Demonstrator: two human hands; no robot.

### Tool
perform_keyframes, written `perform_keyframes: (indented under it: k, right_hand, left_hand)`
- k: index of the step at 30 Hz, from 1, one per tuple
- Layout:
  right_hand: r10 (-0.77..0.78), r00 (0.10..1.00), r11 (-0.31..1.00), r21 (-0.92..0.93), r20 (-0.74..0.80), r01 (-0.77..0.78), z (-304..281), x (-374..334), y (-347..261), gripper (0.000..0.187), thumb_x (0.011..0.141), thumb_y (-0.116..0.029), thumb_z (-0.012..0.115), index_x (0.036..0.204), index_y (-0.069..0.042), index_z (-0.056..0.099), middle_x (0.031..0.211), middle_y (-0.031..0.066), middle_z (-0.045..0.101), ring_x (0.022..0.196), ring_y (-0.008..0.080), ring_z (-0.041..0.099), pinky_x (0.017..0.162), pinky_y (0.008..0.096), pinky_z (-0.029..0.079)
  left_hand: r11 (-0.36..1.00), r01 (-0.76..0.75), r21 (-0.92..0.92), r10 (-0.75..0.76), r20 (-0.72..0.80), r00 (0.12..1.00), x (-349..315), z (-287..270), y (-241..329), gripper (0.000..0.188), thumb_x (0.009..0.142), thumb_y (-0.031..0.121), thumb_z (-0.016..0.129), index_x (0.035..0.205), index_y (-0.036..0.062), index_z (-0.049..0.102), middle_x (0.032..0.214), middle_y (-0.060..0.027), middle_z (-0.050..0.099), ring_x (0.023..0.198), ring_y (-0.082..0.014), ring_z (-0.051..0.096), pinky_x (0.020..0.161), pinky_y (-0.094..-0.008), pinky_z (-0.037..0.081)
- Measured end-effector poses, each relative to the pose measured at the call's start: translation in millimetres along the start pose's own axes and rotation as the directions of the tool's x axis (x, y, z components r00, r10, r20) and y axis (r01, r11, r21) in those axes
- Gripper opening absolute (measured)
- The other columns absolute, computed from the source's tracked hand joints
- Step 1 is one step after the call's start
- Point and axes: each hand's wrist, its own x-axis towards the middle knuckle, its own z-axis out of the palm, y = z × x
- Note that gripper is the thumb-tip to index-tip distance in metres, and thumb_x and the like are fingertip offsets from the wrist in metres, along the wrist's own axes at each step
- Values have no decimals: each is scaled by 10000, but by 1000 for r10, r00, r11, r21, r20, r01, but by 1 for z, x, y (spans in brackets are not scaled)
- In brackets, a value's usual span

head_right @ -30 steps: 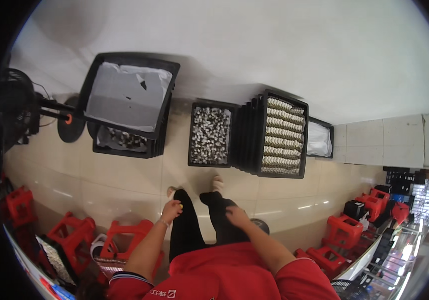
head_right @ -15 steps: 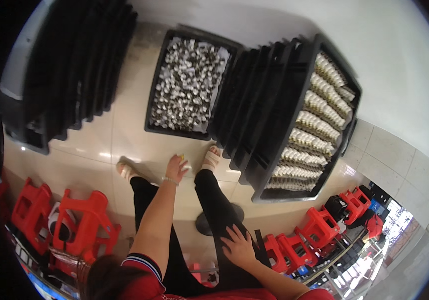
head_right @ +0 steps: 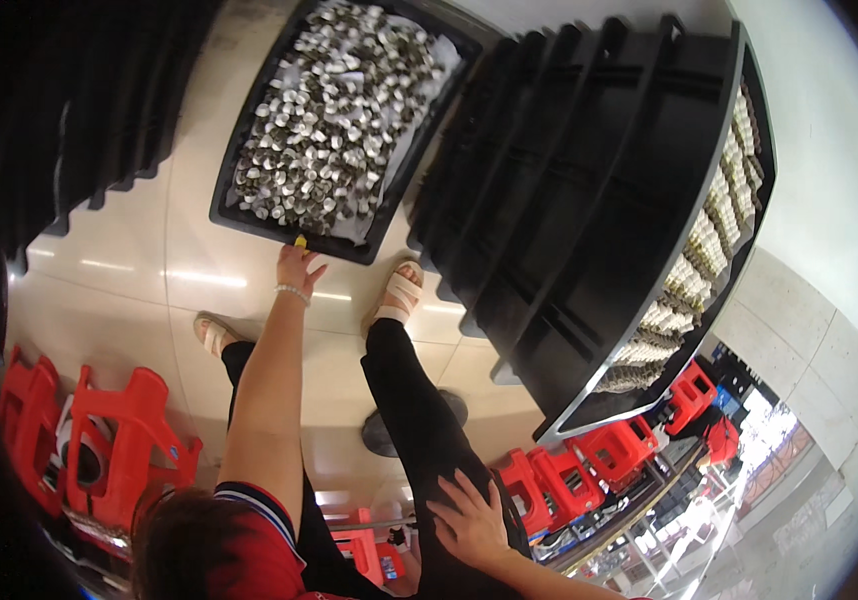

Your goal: The person sorts and organizes small plastic and metal industrial components by hand, placing them into sorting trays and storage bins.

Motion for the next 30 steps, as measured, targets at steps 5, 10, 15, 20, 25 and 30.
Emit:
perform_keyframes:
  k: [5, 10, 15, 20, 25, 30]
  right_hand:
    - [-357, 922, 932, -122, -149, 341, -109, 121, 113, 299, 718, -93, 603, 1016, -117, 592, 1224, 123, 464, 1196, 314, 385, 932, 510, 307]
    - [-405, 863, 880, 127, -301, 458, -192, 338, 97, 411, 765, -82, 567, 1167, -57, 484, 1269, 219, 403, 1183, 378, 374, 984, 407, 307]
    - [-352, 861, 930, -38, -366, 365, -250, 560, 89, 669, 745, -231, 634, 1286, 16, 326, 1361, 253, 262, 1274, 357, 251, 1054, 375, 204]
    - [-191, 976, 950, 231, -102, 210, -294, 631, 117, 406, 712, -168, 656, 1052, 27, 546, 895, 85, 607, 765, 162, 545, 681, 281, 425]
    - [-158, 951, 841, 469, -265, 270, -280, 609, 99, 120, 692, -43, 619, 802, -8, 585, 703, 23, 572, 621, 128, 511, 575, 273, 401]
    - [-438, 879, 619, 647, -187, 446, -268, 642, 98, 207, 672, 13, 594, 879, 11, 609, 773, 23, 593, 699, 116, 538, 651, 237, 411]
  left_hand:
    - [997, -78, 3, 77, -142, 987, -14, 5, -16, 312, 839, 138, 459, 1140, 138, 376, 933, -27, 500, 852, -184, 505, 678, -473, 495]
    - [984, 9, 175, 50, -331, 942, -13, -5, -19, 337, 830, 135, 471, 1154, 120, 381, 926, -48, 517, 792, -181, 525, 551, -381, 516]
    - [965, -65, 256, 170, -416, 893, 0, -13, -54, 264, 817, 81, 505, 1056, 118, 400, 847, -62, 509, 606, -182, 524, 369, -286, 479]
    - [942, -23, 334, 172, -426, 888, -28, 31, -44, 236, 793, 14, 492, 967, 97, 355, 676, -120, 511, 462, -237, 534, 349, -343, 455]
    - [917, -95, 387, 260, -402, 878, -51, 23, -27, 234, 784, 6, 494, 957, 78, 353, 682, -125, 515, 478, -265, 547, 361, -362, 469]
    - [802, -238, 548, 545, -508, 667, 29, -21, -79, 289, 752, 83, 569, 1011, 43, 446, 753, -167, 579, 607, -272, 585, 549, -384, 473]
